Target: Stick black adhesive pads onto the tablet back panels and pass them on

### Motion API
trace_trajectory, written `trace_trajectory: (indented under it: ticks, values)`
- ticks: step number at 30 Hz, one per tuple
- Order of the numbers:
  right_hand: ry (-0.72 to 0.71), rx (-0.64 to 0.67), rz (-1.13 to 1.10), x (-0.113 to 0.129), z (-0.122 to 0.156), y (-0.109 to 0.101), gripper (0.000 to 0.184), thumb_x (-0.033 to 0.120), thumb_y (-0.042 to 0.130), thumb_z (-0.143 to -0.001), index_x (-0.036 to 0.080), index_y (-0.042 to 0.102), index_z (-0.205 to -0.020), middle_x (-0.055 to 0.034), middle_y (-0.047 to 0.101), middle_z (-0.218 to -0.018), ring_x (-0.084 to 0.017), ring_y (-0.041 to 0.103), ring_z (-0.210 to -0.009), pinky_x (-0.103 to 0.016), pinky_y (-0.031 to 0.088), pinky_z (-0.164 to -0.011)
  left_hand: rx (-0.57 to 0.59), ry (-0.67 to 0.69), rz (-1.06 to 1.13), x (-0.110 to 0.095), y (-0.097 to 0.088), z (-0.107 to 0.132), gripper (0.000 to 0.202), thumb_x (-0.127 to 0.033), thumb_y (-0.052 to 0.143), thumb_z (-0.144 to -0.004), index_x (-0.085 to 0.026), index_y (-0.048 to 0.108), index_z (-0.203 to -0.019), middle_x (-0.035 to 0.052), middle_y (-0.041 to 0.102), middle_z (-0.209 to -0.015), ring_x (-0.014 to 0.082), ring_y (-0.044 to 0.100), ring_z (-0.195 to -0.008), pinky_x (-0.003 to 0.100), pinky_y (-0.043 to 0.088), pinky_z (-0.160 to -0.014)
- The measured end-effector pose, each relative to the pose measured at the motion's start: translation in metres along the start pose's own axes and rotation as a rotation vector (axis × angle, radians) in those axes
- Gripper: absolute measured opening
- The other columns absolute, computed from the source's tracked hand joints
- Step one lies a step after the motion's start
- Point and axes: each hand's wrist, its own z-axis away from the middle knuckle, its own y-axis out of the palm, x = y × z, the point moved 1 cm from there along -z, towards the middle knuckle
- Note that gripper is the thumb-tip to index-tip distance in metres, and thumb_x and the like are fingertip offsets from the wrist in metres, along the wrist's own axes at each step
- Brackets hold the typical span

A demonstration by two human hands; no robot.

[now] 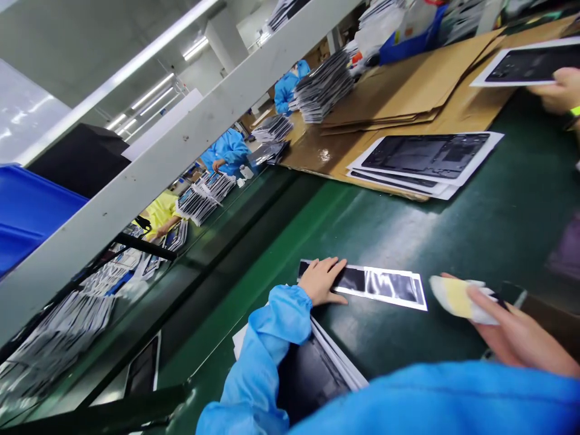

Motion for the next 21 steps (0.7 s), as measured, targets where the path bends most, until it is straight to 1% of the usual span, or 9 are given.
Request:
trace_trajectory:
  ticks: [3,4,8,10,12,14,16,19,21]
  values:
    - [-0.067,0.097,0.043,0.008,-0.008,0.031,0.021,0.027,0.049,-0.066,0.024,0.063,-0.082,-0.0001,0.066,-0.086,-0.014,0.059,-0.079,-0.018,0.049,-0.059,-0.044,0.021,0.025,0.007,0.006,-0.003,0.073,-0.053,0.062,-0.084,-0.017,0.040,-0.143,0.0157,0.057,-0.133,0.0261,0.055,-0.121,0.038,0.044,-0.104]
    - [-0.087,0.092,0.030,0.011,-0.011,0.041,0.019,0.024,0.048,-0.067,0.022,0.064,-0.078,-0.0008,0.067,-0.082,-0.013,0.060,-0.076,-0.017,0.049,-0.059,-0.063,0.021,0.020,0.005,0.006,-0.004,0.068,-0.052,0.061,-0.085,-0.019,0.042,-0.141,0.0153,0.058,-0.131,0.0259,0.057,-0.119,0.037,0.046,-0.101]
    - [-0.130,0.087,-0.010,0.020,-0.025,0.058,0.018,0.022,0.047,-0.068,0.019,0.064,-0.074,-0.0022,0.068,-0.077,-0.012,0.061,-0.072,-0.016,0.047,-0.062,-0.141,0.040,-0.026,-0.011,0.005,-0.004,0.064,-0.055,0.060,-0.084,-0.023,0.049,-0.138,0.0172,0.052,-0.139,0.0295,0.052,-0.127,0.038,0.045,-0.102]
    - [-0.162,0.070,-0.045,0.020,-0.026,0.056,0.019,0.024,0.045,-0.070,0.021,0.063,-0.074,-0.0006,0.068,-0.080,-0.011,0.060,-0.075,-0.017,0.046,-0.066,-0.155,0.060,-0.068,-0.022,0.008,-0.006,0.062,-0.054,0.060,-0.084,-0.022,0.050,-0.137,0.0181,0.049,-0.142,0.0302,0.048,-0.131,0.038,0.045,-0.103]
    - [-0.185,0.050,-0.078,0.018,-0.024,0.050,0.022,0.029,0.041,-0.071,0.024,0.062,-0.075,0.0006,0.067,-0.083,-0.011,0.060,-0.078,-0.021,0.046,-0.069,-0.135,0.061,-0.113,-0.034,0.013,-0.009,0.053,-0.045,0.054,-0.090,-0.019,0.052,-0.136,0.0219,0.052,-0.139,0.0304,0.050,-0.130,0.039,0.047,-0.100]
    - [-0.152,0.031,-0.111,0.017,-0.019,0.043,0.025,0.033,0.039,-0.072,0.025,0.062,-0.074,-0.0003,0.067,-0.080,-0.012,0.061,-0.075,-0.024,0.048,-0.067,-0.107,0.050,-0.143,-0.044,0.018,-0.012,0.045,-0.029,0.042,-0.095,-0.012,0.054,-0.135,0.0283,0.052,-0.135,0.0320,0.053,-0.126,0.042,0.052,-0.090]
    - [-0.084,0.002,-0.143,0.018,-0.014,0.037,0.026,0.034,0.038,-0.071,0.025,0.063,-0.073,-0.0015,0.067,-0.073,-0.011,0.062,-0.066,-0.022,0.049,-0.060,-0.085,0.054,-0.155,-0.052,0.022,-0.012,0.047,-0.017,0.031,-0.094,-0.006,0.054,-0.133,0.0327,0.051,-0.133,0.0342,0.056,-0.122,0.045,0.056,-0.078]
    - [0.000,-0.040,-0.174,0.019,-0.008,0.027,0.024,0.031,0.040,-0.071,0.026,0.063,-0.071,-0.0011,0.067,-0.067,-0.009,0.061,-0.054,-0.017,0.049,-0.050,-0.076,0.080,-0.130,-0.057,0.022,-0.007,0.051,-0.010,0.026,-0.091,-0.008,0.056,-0.132,0.0327,0.052,-0.132,0.0346,0.061,-0.116,0.045,0.056,-0.066]
    - [0.038,-0.056,-0.176,0.019,-0.006,0.022,0.023,0.029,0.041,-0.070,0.025,0.063,-0.070,-0.0007,0.066,-0.065,-0.009,0.060,-0.051,-0.017,0.049,-0.046,-0.070,0.087,-0.090,-0.059,0.020,-0.004,0.049,-0.010,0.027,-0.091,-0.012,0.059,-0.128,0.0313,0.058,-0.125,0.0321,0.066,-0.106,0.044,0.055,-0.062]
